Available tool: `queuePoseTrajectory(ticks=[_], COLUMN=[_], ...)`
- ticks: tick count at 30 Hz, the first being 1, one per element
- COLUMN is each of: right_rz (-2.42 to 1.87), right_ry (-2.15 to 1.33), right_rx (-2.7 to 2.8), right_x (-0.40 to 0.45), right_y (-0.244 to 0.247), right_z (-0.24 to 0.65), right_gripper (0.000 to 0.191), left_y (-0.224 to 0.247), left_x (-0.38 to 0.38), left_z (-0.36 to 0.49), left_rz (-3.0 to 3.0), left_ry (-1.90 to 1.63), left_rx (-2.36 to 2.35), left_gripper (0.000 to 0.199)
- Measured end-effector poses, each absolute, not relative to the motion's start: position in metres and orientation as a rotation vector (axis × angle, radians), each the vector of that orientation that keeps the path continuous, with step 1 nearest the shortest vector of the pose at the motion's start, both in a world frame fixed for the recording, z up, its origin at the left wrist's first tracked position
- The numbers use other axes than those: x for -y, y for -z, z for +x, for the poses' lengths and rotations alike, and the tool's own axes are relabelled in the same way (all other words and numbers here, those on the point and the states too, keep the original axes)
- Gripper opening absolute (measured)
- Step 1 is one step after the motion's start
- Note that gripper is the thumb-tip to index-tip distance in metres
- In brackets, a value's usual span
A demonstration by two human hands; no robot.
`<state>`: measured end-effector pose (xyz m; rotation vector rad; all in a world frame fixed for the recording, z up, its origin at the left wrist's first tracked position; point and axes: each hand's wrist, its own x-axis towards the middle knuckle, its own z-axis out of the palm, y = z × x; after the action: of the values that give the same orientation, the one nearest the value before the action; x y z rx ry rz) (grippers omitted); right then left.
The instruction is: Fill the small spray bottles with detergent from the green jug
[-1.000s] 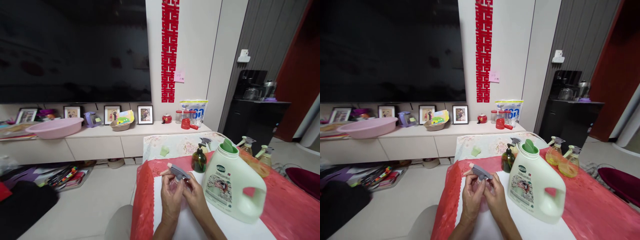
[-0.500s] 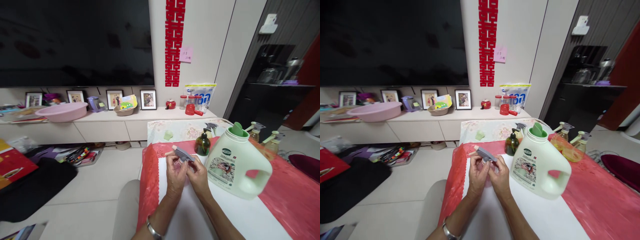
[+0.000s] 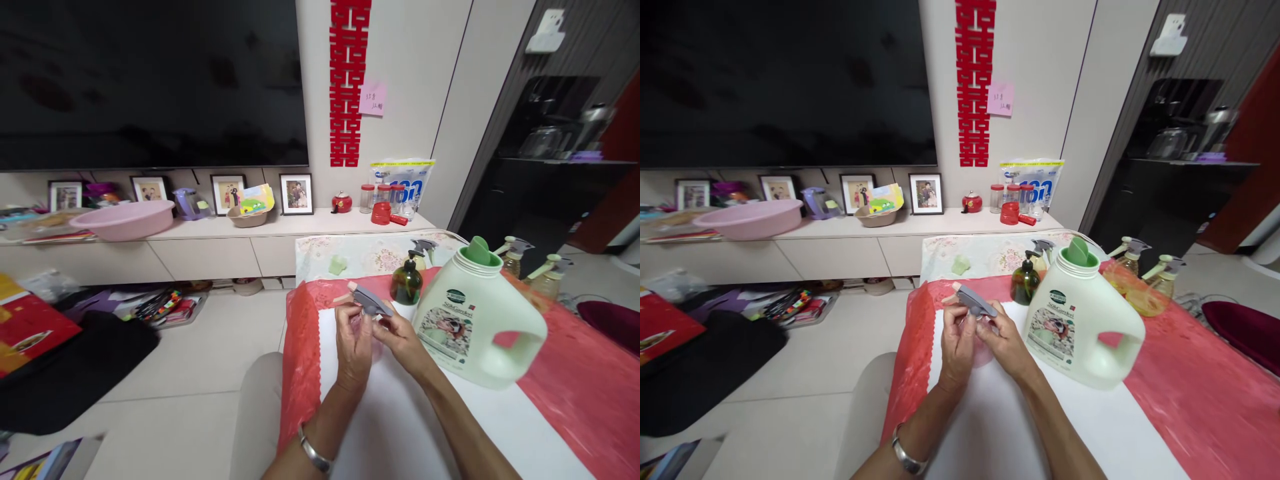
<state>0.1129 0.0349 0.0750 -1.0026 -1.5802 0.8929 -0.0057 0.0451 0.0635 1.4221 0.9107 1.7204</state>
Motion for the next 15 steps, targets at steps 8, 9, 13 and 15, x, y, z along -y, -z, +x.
queuePoseTrajectory(ticks=[8, 9, 13, 15], right_rz=[-1.056, -1.068, -1.118, -1.146], right_ry=[-0.792, -0.756, -0.598, -0.524], right_rx=[1.565, 1.561, 1.553, 1.544], right_x=[-0.037, -0.036, -0.034, -0.034], right_y=[-0.083, -0.084, -0.089, -0.09], right_z=[0.109, 0.107, 0.101, 0.098], right_gripper=[0.044, 0.043, 0.038, 0.036], left_y=[-0.064, -0.063, -0.06, -0.058], left_x=[-0.043, -0.043, -0.045, -0.046], left_z=[-0.006, -0.005, -0.004, -0.004], left_rz=[1.431, 1.428, 1.4, 1.408], left_ry=[-1.726, -1.733, -1.776, -1.765], left_rx=[-0.979, -0.991, -1.0, -0.991], left_gripper=[0.024, 0.024, 0.022, 0.023])
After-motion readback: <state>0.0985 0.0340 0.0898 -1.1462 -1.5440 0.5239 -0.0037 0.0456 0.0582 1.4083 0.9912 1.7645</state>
